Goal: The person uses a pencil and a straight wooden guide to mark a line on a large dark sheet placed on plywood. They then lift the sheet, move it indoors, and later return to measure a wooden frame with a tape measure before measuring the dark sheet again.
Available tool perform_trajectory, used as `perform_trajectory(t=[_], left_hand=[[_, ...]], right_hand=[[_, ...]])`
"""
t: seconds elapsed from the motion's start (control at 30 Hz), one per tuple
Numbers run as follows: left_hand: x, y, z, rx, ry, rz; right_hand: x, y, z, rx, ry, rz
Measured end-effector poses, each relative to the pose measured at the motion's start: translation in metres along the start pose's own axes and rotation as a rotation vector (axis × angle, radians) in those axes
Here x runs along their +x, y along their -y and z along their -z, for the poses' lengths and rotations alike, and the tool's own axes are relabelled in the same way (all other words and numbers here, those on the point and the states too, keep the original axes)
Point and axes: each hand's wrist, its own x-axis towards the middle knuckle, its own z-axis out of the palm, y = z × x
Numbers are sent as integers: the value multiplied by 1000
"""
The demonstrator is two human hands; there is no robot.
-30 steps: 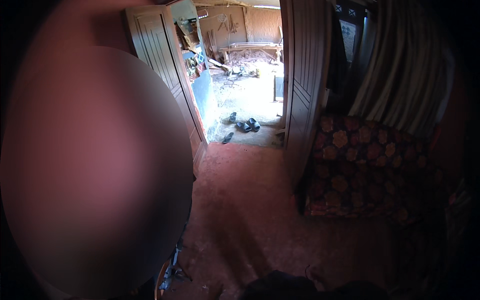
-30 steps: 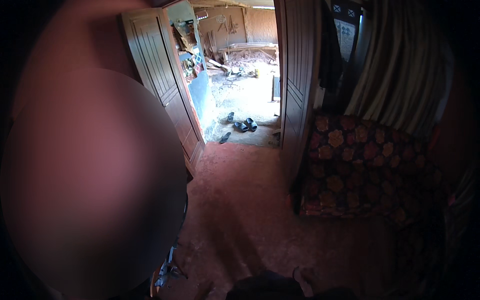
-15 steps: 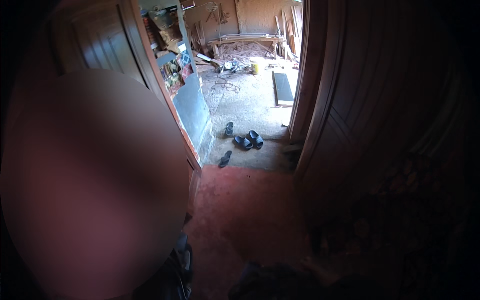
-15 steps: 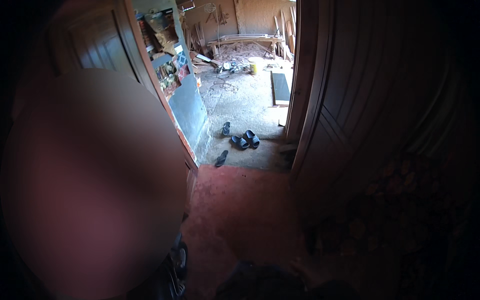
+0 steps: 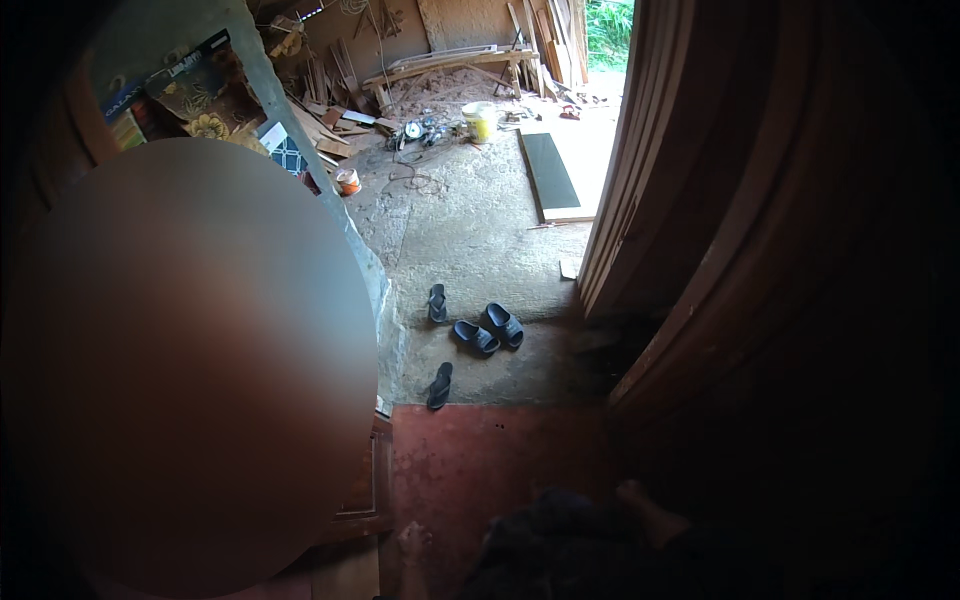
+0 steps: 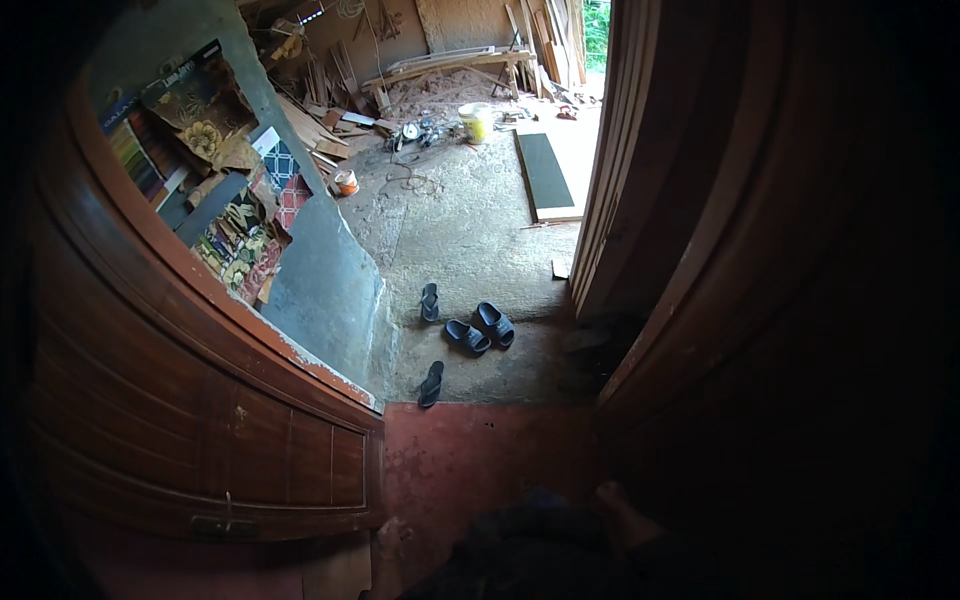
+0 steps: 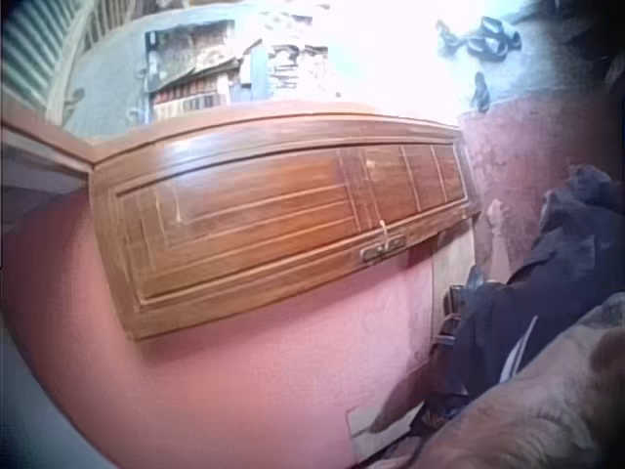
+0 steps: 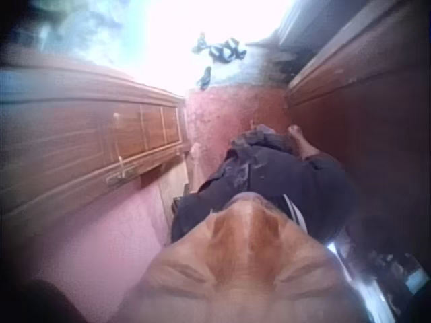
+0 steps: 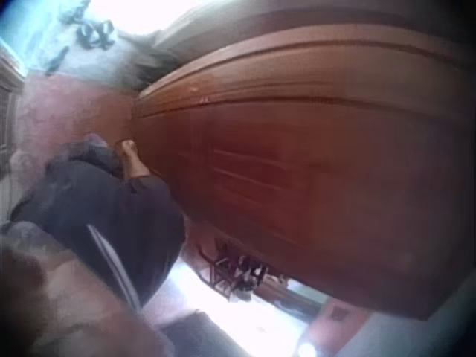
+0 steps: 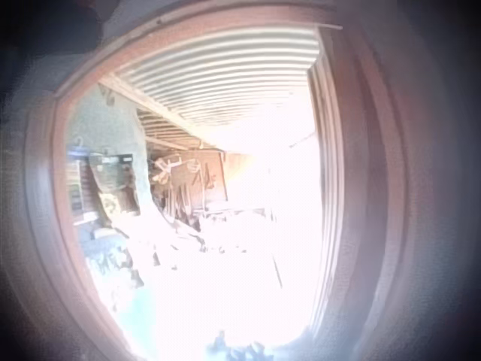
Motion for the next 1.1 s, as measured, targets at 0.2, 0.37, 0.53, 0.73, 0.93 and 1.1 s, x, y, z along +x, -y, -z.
perform_trajectory(t=[0.2, 0.37, 0.53, 0.73, 0.93, 1.1], left_hand=[[42, -21, -75, 201, 25, 410], [147, -91, -140, 140, -4, 538], [278, -235, -174, -36, -119, 461], [475, -521, -286, -22, 71, -36], [568, -696, -440, -38, 113, -176], [589, -700, -528, 201, 181, -1]], right_hand=[[327, 142, -78, -627, -176, 170], [428, 260, -160, -565, -188, 175], [469, 281, -155, -726, -258, -131], [531, 282, -111, -744, -432, -410], [654, 358, -119, -589, -350, -463], [823, 470, -114, -614, -290, -374]])
